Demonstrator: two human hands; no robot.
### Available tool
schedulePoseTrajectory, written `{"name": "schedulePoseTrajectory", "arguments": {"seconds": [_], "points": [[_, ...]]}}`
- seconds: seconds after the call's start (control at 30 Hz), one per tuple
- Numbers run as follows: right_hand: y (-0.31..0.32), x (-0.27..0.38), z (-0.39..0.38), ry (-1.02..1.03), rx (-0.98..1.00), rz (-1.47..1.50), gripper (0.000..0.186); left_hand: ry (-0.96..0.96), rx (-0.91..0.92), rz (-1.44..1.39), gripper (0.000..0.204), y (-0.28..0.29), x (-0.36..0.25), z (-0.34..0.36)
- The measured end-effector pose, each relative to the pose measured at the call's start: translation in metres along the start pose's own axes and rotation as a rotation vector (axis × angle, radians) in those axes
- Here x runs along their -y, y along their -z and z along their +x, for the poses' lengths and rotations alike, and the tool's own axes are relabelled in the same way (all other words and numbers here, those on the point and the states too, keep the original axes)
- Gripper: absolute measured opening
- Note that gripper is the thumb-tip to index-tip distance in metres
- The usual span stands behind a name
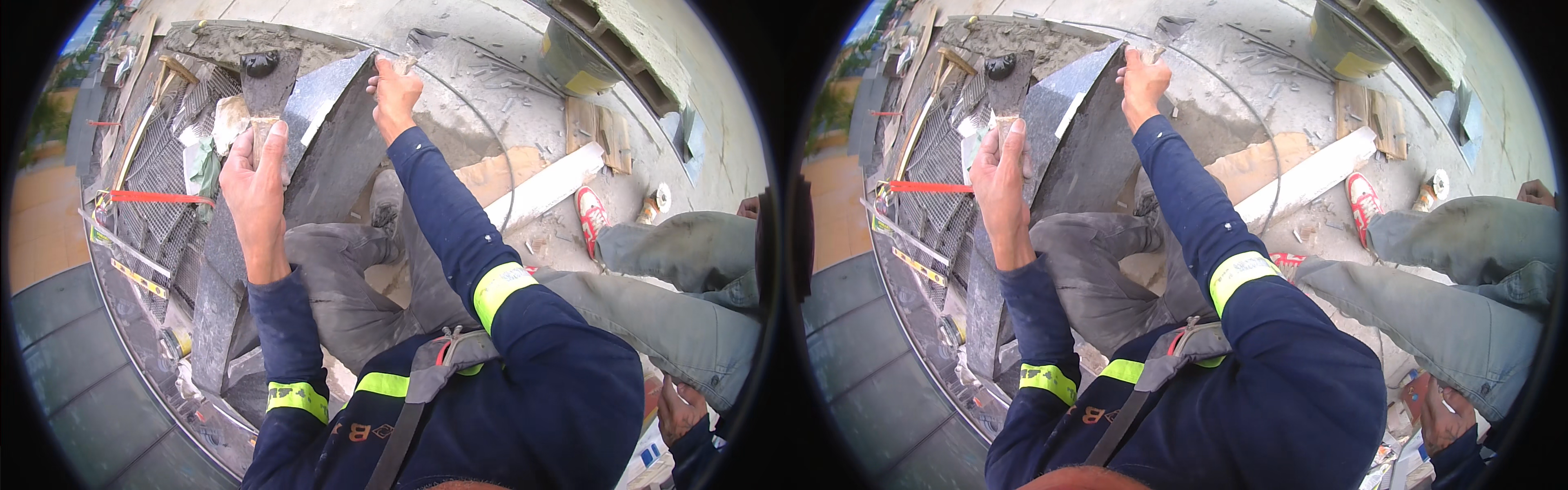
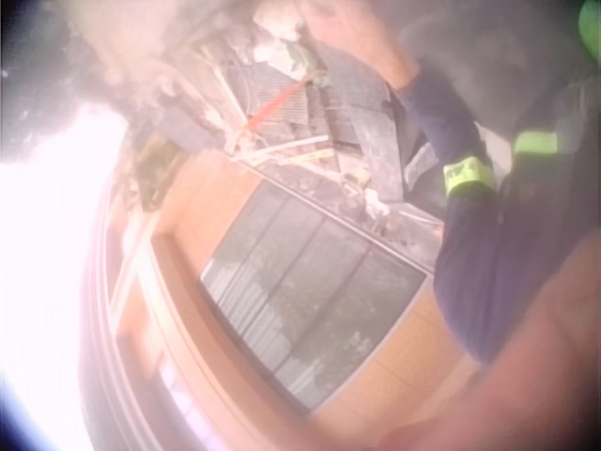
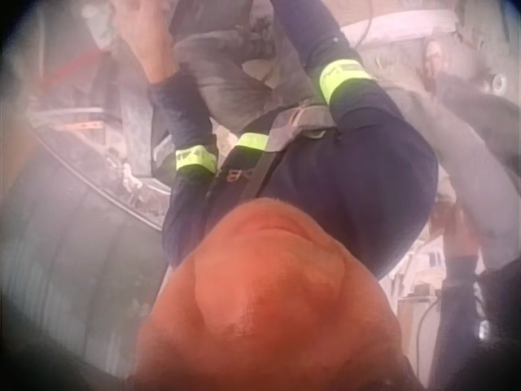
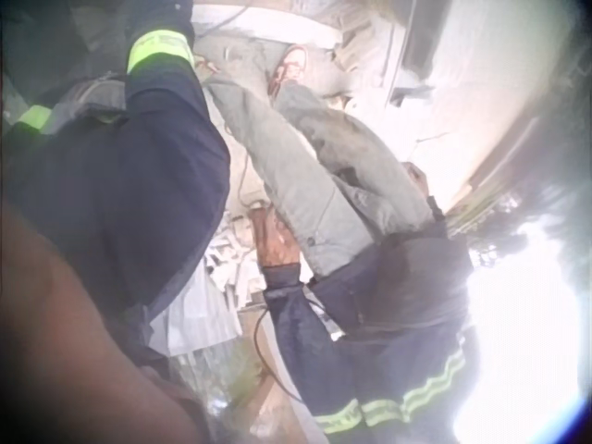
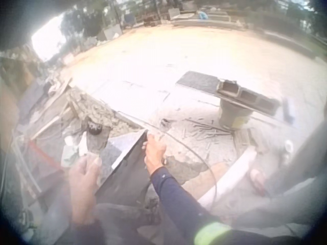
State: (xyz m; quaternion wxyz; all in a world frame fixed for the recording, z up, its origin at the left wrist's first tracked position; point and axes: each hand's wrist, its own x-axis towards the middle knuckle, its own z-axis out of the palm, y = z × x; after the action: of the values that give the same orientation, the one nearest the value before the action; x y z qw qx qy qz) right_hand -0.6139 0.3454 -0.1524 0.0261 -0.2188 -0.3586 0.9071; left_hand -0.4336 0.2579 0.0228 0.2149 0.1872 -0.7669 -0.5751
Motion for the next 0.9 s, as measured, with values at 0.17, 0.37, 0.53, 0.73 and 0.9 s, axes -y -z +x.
{"name": "schedulePoseTrajectory", "arguments": {"seconds": [0.17, 0.37, 0.53, 0.73, 0.9], "points": [[0.003, -0.013, 0.018, 0.051, 0.034, 0.001, 0.018, -0.012, -0.034, -0.002, 0.026, 0.000, 0.004, 0.008], [0.015, -0.017, 0.026, -0.205, 0.125, 0.258, 0.014, -0.004, -0.047, -0.022, 0.028, -0.002, 0.000, 0.012], [0.041, -0.012, 0.025, -0.406, -0.044, 0.662, 0.009, -0.022, -0.071, -0.034, 0.026, 0.000, 0.003, 0.013], [0.111, -0.014, 0.045, -0.317, -0.153, 0.886, 0.010, -0.017, -0.063, 0.006, 0.021, 0.010, 0.007, 0.016], [0.274, 0.065, 0.105, -0.004, -0.489, 0.958, 0.009, -0.021, -0.047, -0.010, 0.020, 0.009, 0.011, 0.022]]}}
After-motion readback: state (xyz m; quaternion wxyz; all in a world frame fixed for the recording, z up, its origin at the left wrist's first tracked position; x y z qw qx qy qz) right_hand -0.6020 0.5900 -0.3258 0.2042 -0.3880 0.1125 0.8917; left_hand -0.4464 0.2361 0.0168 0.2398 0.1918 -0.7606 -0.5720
